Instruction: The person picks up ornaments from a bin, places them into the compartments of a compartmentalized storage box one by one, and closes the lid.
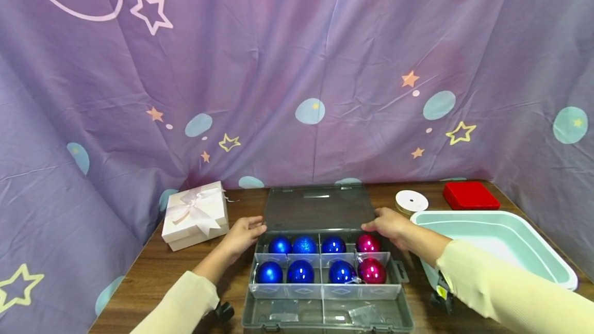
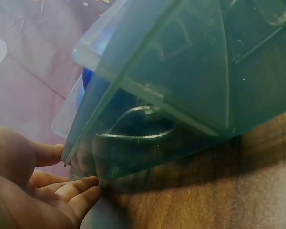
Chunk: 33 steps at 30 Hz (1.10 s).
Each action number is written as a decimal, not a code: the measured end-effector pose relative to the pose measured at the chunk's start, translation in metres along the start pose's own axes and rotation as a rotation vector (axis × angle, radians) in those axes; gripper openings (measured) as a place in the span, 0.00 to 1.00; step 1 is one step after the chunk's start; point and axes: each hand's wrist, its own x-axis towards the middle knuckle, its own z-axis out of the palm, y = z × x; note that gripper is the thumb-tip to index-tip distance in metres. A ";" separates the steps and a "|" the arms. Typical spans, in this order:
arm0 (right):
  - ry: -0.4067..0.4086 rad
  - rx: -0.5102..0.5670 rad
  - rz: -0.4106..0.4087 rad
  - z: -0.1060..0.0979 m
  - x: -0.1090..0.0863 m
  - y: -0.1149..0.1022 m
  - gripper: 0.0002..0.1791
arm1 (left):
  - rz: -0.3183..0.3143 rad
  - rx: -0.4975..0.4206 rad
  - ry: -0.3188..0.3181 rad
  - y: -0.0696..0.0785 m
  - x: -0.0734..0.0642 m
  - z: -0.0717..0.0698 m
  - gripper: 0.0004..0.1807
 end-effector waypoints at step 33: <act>0.138 -0.042 -0.109 0.000 -0.003 -0.011 0.44 | 0.114 -0.011 0.151 0.009 0.000 0.002 0.29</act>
